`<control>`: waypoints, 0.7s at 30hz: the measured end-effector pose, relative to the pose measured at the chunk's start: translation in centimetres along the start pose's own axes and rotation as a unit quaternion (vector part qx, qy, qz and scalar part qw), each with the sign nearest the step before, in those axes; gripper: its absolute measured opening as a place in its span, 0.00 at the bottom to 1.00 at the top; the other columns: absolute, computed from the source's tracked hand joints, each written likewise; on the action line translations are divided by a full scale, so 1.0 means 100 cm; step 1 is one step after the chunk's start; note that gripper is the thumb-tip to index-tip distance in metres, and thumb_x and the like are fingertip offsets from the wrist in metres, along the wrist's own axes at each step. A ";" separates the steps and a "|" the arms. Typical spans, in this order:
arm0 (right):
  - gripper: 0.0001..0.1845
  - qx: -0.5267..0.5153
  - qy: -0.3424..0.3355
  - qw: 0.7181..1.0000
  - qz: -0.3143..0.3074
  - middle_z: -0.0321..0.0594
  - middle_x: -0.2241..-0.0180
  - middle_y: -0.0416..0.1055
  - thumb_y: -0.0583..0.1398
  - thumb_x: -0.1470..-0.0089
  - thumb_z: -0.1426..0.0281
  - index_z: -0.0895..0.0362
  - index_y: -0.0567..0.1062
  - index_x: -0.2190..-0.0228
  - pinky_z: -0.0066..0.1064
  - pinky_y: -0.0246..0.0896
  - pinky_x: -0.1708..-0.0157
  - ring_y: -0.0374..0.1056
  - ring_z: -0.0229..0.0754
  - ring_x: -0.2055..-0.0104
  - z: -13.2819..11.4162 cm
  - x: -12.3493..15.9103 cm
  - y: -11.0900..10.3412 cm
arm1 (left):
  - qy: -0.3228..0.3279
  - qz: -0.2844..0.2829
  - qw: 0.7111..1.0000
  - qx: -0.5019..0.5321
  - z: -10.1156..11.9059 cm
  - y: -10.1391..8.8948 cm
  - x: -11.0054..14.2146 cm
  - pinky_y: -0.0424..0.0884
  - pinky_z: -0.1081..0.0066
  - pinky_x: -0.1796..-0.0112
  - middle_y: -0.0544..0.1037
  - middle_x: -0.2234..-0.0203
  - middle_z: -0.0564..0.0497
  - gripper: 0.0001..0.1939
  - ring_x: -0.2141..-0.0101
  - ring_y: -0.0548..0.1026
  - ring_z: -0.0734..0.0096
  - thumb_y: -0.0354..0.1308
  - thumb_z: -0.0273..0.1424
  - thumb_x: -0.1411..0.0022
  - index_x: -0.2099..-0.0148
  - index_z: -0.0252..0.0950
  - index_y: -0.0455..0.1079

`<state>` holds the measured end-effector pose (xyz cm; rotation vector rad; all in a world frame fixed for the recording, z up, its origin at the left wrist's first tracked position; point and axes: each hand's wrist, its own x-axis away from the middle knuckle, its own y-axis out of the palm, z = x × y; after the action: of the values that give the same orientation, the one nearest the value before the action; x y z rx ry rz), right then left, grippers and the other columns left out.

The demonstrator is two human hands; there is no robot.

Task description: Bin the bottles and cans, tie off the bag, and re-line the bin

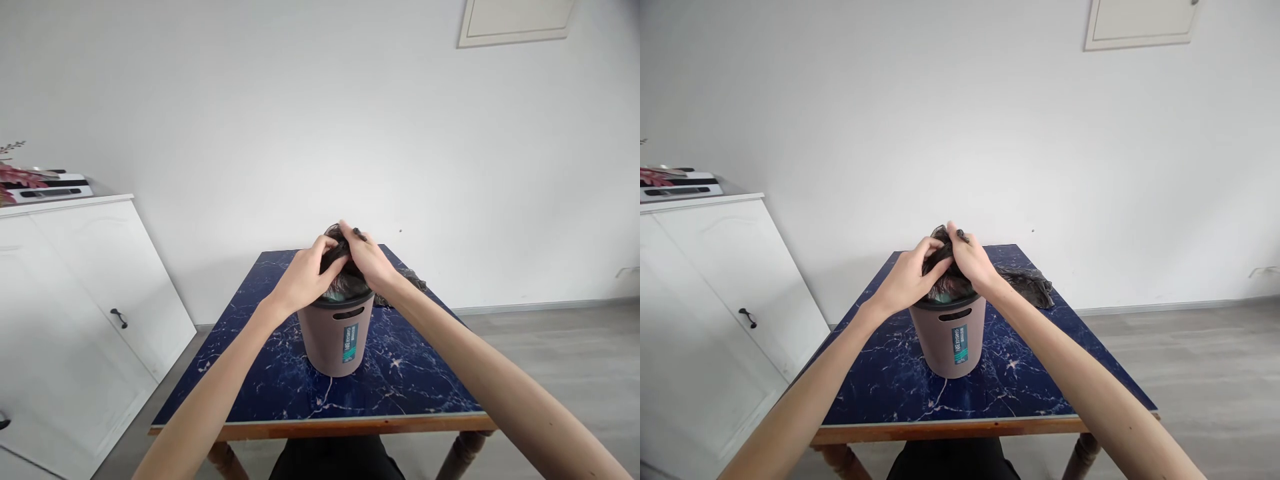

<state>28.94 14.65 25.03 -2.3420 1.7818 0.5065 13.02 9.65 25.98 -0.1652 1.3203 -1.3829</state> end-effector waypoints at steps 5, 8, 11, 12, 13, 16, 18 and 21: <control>0.31 -0.043 -0.041 0.998 0.007 0.39 0.67 0.74 0.62 0.42 0.36 0.51 0.78 0.63 0.33 0.53 0.74 0.55 0.36 0.75 -0.001 -0.005 -0.007 | -0.019 -0.038 0.995 0.090 -0.015 0.002 0.007 0.68 0.67 0.69 0.81 0.72 0.50 0.22 0.73 0.77 0.66 0.51 0.47 0.20 0.61 0.39 0.75; 0.29 -0.088 -0.029 0.996 -0.013 0.32 0.74 0.61 0.66 0.44 0.38 0.51 0.72 0.69 0.33 0.46 0.76 0.43 0.35 0.76 -0.009 -0.002 -0.010 | -0.027 -0.006 0.989 0.142 -0.020 0.003 0.006 0.67 0.68 0.67 0.79 0.73 0.50 0.26 0.73 0.75 0.67 0.51 0.49 0.21 0.67 0.38 0.73; 0.30 -0.161 -0.006 0.983 -0.089 0.29 0.75 0.45 0.59 0.40 0.37 0.50 0.65 0.73 0.33 0.43 0.76 0.39 0.38 0.74 -0.015 -0.001 -0.014 | -0.046 0.052 0.962 0.264 -0.022 0.003 0.005 0.70 0.69 0.62 0.76 0.72 0.52 0.22 0.68 0.77 0.67 0.55 0.50 0.23 0.61 0.38 0.74; 0.29 -0.185 0.001 0.976 -0.111 0.29 0.74 0.44 0.56 0.37 0.39 0.50 0.66 0.71 0.34 0.43 0.76 0.39 0.39 0.73 -0.016 -0.001 -0.015 | -0.052 0.073 0.946 0.311 -0.023 0.003 0.005 0.71 0.70 0.60 0.73 0.73 0.54 0.21 0.67 0.77 0.68 0.57 0.50 0.23 0.59 0.38 0.74; 0.26 -0.203 0.007 0.972 -0.120 0.30 0.73 0.44 0.53 0.35 0.42 0.51 0.68 0.69 0.34 0.44 0.75 0.40 0.40 0.73 -0.016 -0.002 -0.017 | -0.057 0.091 0.929 0.354 -0.025 0.003 0.004 0.71 0.70 0.58 0.71 0.74 0.55 0.20 0.67 0.77 0.68 0.58 0.50 0.24 0.57 0.39 0.74; 0.16 -0.192 0.017 0.975 -0.110 0.30 0.71 0.43 0.55 0.37 0.57 0.55 0.74 0.61 0.34 0.48 0.74 0.42 0.41 0.72 -0.011 -0.006 -0.020 | -0.066 0.129 0.893 0.426 -0.028 0.004 0.003 0.72 0.70 0.54 0.66 0.74 0.57 0.19 0.65 0.77 0.69 0.60 0.51 0.26 0.56 0.39 0.73; 0.14 -0.158 0.009 0.981 -0.109 0.30 0.71 0.44 0.58 0.38 0.60 0.57 0.75 0.59 0.34 0.50 0.72 0.43 0.40 0.72 -0.007 -0.008 -0.020 | -0.063 0.155 0.890 0.423 -0.029 0.005 0.001 0.71 0.70 0.51 0.68 0.73 0.56 0.20 0.61 0.78 0.68 0.60 0.52 0.26 0.57 0.39 0.73; 0.18 -0.117 -0.034 0.985 -0.123 0.32 0.69 0.53 0.62 0.37 0.54 0.56 0.76 0.58 0.33 0.55 0.68 0.49 0.39 0.69 -0.005 -0.006 -0.019 | -0.048 0.188 0.888 0.417 -0.028 0.006 0.000 0.71 0.69 0.47 0.70 0.72 0.54 0.21 0.57 0.78 0.66 0.61 0.52 0.27 0.61 0.39 0.72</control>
<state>30.64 15.61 25.54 -2.6162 1.4440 0.7823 11.31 11.47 24.55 0.5711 0.5395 -1.4554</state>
